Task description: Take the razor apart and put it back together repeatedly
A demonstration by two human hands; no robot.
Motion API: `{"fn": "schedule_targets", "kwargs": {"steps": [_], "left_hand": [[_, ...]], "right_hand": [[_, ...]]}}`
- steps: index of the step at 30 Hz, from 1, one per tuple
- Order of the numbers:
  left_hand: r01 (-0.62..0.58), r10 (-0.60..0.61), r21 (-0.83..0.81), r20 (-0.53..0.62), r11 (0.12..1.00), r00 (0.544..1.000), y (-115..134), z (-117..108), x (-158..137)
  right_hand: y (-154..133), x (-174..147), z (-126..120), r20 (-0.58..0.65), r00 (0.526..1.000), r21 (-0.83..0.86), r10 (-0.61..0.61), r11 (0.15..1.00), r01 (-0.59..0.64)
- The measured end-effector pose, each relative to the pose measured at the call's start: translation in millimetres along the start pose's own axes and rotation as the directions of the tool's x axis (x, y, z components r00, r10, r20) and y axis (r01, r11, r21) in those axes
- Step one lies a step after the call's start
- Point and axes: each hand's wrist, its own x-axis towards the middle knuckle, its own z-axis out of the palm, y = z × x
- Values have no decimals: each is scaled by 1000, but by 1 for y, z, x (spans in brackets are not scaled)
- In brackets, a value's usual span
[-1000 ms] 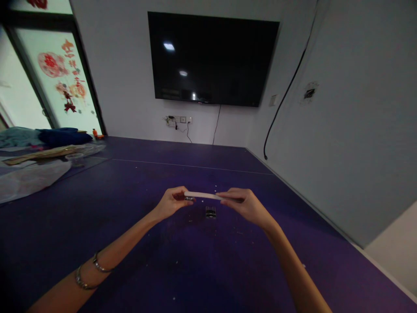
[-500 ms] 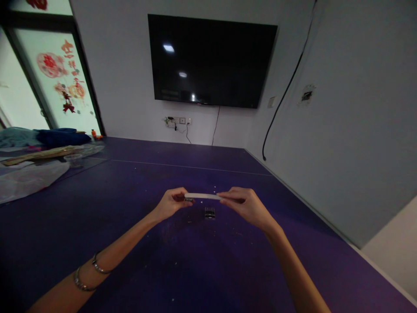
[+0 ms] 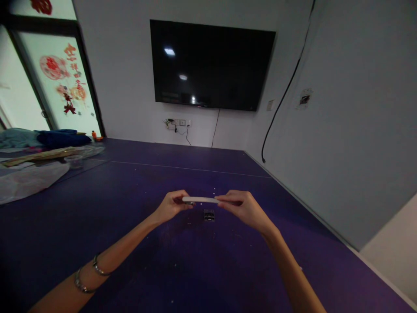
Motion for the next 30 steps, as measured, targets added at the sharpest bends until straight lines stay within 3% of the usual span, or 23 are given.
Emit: {"fn": "schedule_targets", "kwargs": {"steps": [4, 9, 13, 18, 23, 28, 30], "left_hand": [[9, -9, -33, 2, 999, 1000, -2, 0, 0], [-12, 12, -33, -8, 999, 1000, -3, 0, 0], [0, 0, -77, 7, 997, 1000, 0, 1, -1], [-3, 4, -89, 17, 996, 1000, -1, 1, -1], [9, -8, -91, 13, 996, 1000, -3, 0, 0], [8, -9, -55, -5, 998, 1000, -1, 1, 0], [16, -16, -62, 2, 998, 1000, 0, 1, -1]], "right_hand": [[2, 0, -1, -56, 998, 20, 34, 999, -33], [1, 0, -2, 4, 1000, 70, 16, 997, -16], [3, 0, -2, -53, 998, 57, 30, 998, -27], [0, -1, -4, 14, 1000, 94, 16, 995, -17], [3, 0, -4, -36, 999, 71, 33, 997, -30], [5, 0, -5, 28, 1000, 91, 9, 996, -12], [6, 0, -5, 0, 1000, 85, 29, 996, -29]]}}
